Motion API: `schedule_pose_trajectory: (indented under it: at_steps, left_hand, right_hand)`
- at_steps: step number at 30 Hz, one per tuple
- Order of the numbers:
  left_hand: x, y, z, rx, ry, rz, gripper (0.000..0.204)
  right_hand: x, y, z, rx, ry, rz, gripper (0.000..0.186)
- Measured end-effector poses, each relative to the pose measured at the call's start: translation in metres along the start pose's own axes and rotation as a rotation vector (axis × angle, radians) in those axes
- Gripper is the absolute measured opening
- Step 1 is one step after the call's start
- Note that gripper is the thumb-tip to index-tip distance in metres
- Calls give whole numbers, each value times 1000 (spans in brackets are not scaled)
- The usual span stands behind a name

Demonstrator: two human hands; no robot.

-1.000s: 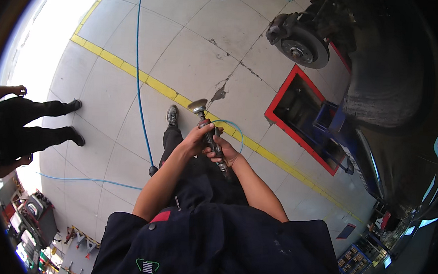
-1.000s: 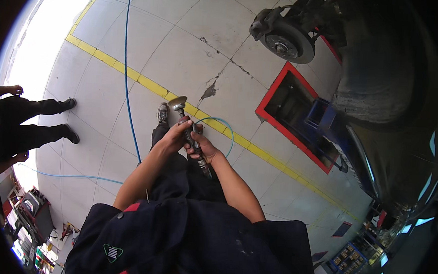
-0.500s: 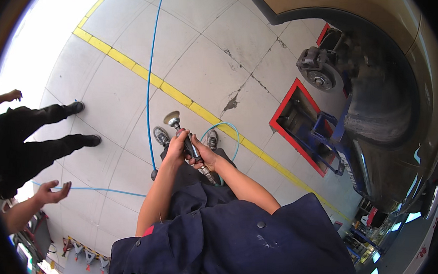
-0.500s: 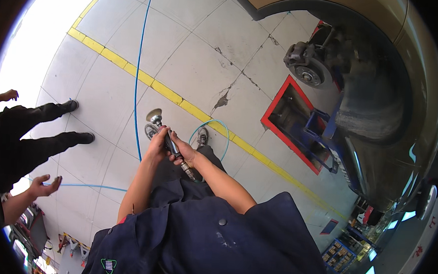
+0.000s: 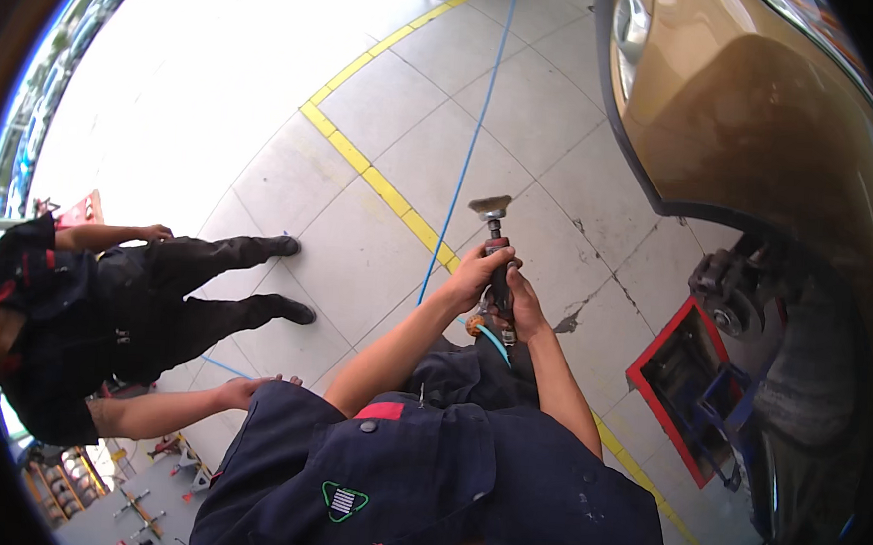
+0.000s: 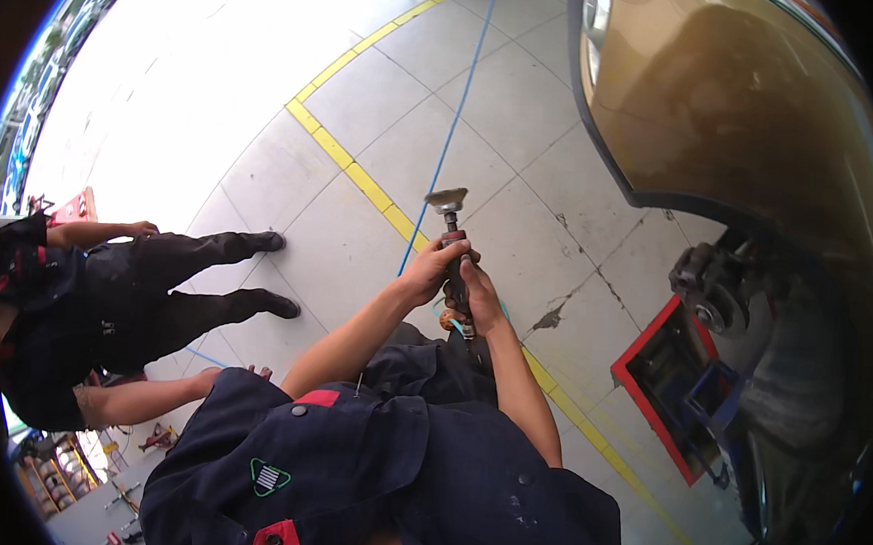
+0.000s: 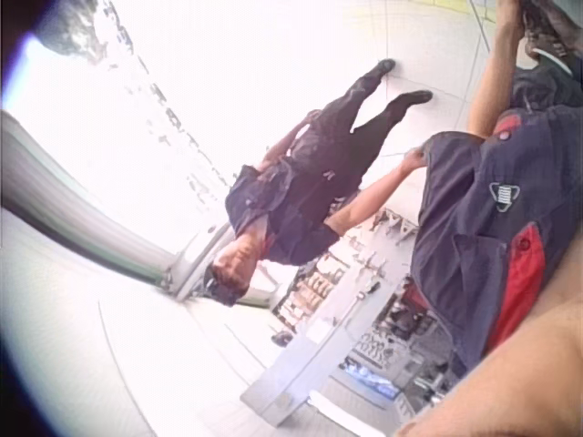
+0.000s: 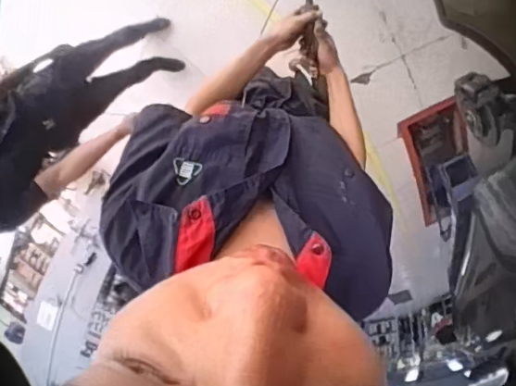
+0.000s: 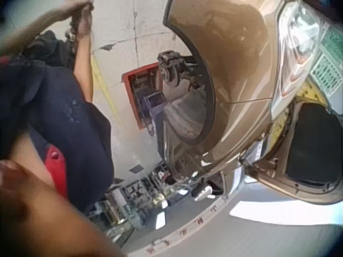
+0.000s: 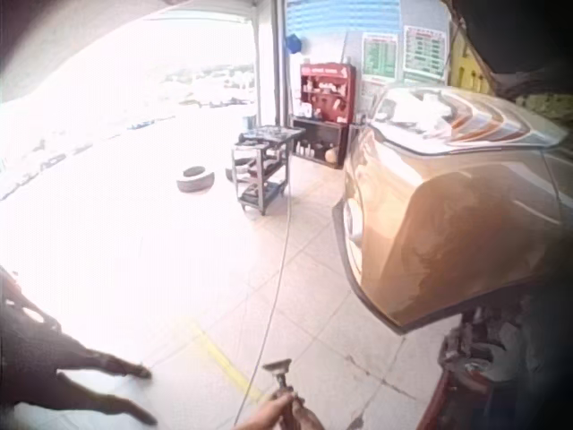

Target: The person uses a pneumatic impact wrench to tighten lug nuts on a car tire in a garage. They then walk to a tool cart, receive a different impact wrench from a coworker, and proceed to tighten lug nuts on a second tire.

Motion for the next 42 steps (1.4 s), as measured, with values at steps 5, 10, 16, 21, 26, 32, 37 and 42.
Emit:
schedule_pose_trajectory:
  at_steps: [5, 10, 16, 21, 26, 32, 37, 42]
  left_hand:
    - [-5, 136, -35, 69, 225, 366, 31]
    - [-2, 180, -110, 87, 367, 471, 32]
    - [32, 206, -186, -93, 294, 430, 39]
    - [54, 281, -207, -176, 187, 525, 39]
    - [82, 360, -230, -80, 159, 513, 42]
    - [111, 421, -244, -86, 200, 469, 40]
    - [207, 440, -289, 206, 387, 447, 46]
    - [379, 344, -393, 945, 585, 46, 102]
  right_hand:
    - [76, -61, 97, -299, -302, -178, 76]
    - [125, -40, 169, -456, -427, -107, 79]
    - [188, -26, 224, -649, -540, 26, 75]
    - [246, -67, 271, -610, -475, -33, 75]
    - [305, -124, 323, -326, -331, -57, 77]
    - [390, -170, 342, -118, -251, -28, 73]
    - [464, -234, 360, 33, -225, -93, 74]
    - [545, -384, 377, 126, -144, -293, 77]
Point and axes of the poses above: each hand's wrist, its own x-axis towards the middle knuckle, its own z-axis out of the palm, y = z × x, the point moved 8 cm from there along x, towards the middle knuckle, and after that the axes turned 12 degrees about y, right-handed, at the moved point
